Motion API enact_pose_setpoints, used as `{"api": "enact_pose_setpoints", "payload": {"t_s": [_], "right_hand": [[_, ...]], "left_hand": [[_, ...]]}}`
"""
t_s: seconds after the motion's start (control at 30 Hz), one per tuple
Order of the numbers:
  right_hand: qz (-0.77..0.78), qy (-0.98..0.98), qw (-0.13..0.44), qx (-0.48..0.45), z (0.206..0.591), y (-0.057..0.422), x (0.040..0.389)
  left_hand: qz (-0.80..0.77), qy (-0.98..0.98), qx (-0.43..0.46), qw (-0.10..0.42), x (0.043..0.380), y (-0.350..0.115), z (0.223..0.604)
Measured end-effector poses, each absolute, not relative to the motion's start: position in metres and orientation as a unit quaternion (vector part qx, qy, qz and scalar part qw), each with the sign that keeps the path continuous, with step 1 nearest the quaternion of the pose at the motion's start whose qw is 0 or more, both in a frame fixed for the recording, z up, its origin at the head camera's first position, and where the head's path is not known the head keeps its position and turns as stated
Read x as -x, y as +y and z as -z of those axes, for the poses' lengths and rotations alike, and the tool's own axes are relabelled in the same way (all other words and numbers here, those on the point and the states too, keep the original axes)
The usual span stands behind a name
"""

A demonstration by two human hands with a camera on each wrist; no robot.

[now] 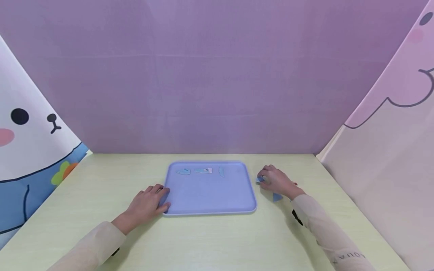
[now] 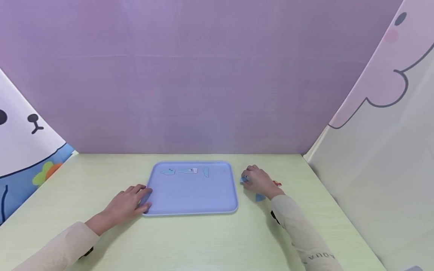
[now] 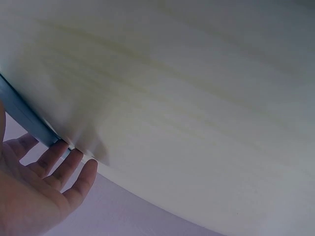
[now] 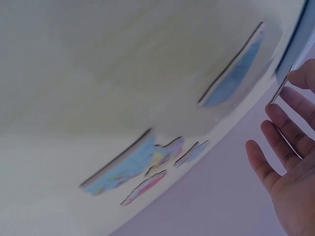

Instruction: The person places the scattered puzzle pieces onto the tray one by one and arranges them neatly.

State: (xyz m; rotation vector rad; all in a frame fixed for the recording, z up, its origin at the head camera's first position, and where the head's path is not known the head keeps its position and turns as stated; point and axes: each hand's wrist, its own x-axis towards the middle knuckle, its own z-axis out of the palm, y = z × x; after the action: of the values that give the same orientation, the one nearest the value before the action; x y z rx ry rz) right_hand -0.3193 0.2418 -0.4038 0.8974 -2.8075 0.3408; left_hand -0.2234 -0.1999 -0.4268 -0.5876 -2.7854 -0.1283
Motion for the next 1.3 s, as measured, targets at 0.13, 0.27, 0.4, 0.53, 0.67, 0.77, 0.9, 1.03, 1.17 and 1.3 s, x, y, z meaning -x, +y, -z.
{"api": "enact_pose_setpoints", "payload": {"t_s": [0.13, 0.27, 0.4, 0.53, 0.67, 0.77, 0.9, 1.03, 1.17, 1.3], "right_hand": [[-0.115, -0.938, 0.099, -0.311, 0.402, 0.236, 0.323], [-0.112, -0.933, 0.114, -0.323, 0.401, 0.229, 0.326], [-0.117, -0.932, 0.117, -0.323, 0.4, 0.221, 0.328], [-0.118, -0.934, 0.109, -0.319, 0.399, 0.212, 0.33], [-0.117, -0.934, 0.101, -0.321, 0.398, 0.204, 0.332], [-0.119, -0.933, 0.102, -0.323, 0.399, 0.198, 0.334], [-0.113, -0.935, 0.104, -0.319, 0.403, 0.19, 0.338], [-0.105, -0.938, 0.102, -0.314, 0.408, 0.185, 0.343], [-0.11, -0.938, 0.097, -0.315, 0.407, 0.179, 0.345], [-0.111, -0.939, 0.091, -0.313, 0.408, 0.172, 0.347]], "left_hand": [[0.044, -0.967, 0.203, 0.145, 0.223, -0.2, 0.427], [0.047, -0.968, 0.201, 0.142, 0.224, -0.2, 0.428], [0.049, -0.968, 0.201, 0.142, 0.225, -0.201, 0.429], [0.049, -0.967, 0.202, 0.146, 0.225, -0.202, 0.429], [0.051, -0.967, 0.203, 0.146, 0.225, -0.201, 0.429], [0.052, -0.967, 0.203, 0.143, 0.225, -0.201, 0.429], [0.052, -0.968, 0.203, 0.141, 0.225, -0.2, 0.429], [0.048, -0.967, 0.206, 0.145, 0.225, -0.2, 0.429], [0.046, -0.966, 0.207, 0.149, 0.225, -0.2, 0.429], [0.045, -0.966, 0.208, 0.149, 0.225, -0.201, 0.428]]}}
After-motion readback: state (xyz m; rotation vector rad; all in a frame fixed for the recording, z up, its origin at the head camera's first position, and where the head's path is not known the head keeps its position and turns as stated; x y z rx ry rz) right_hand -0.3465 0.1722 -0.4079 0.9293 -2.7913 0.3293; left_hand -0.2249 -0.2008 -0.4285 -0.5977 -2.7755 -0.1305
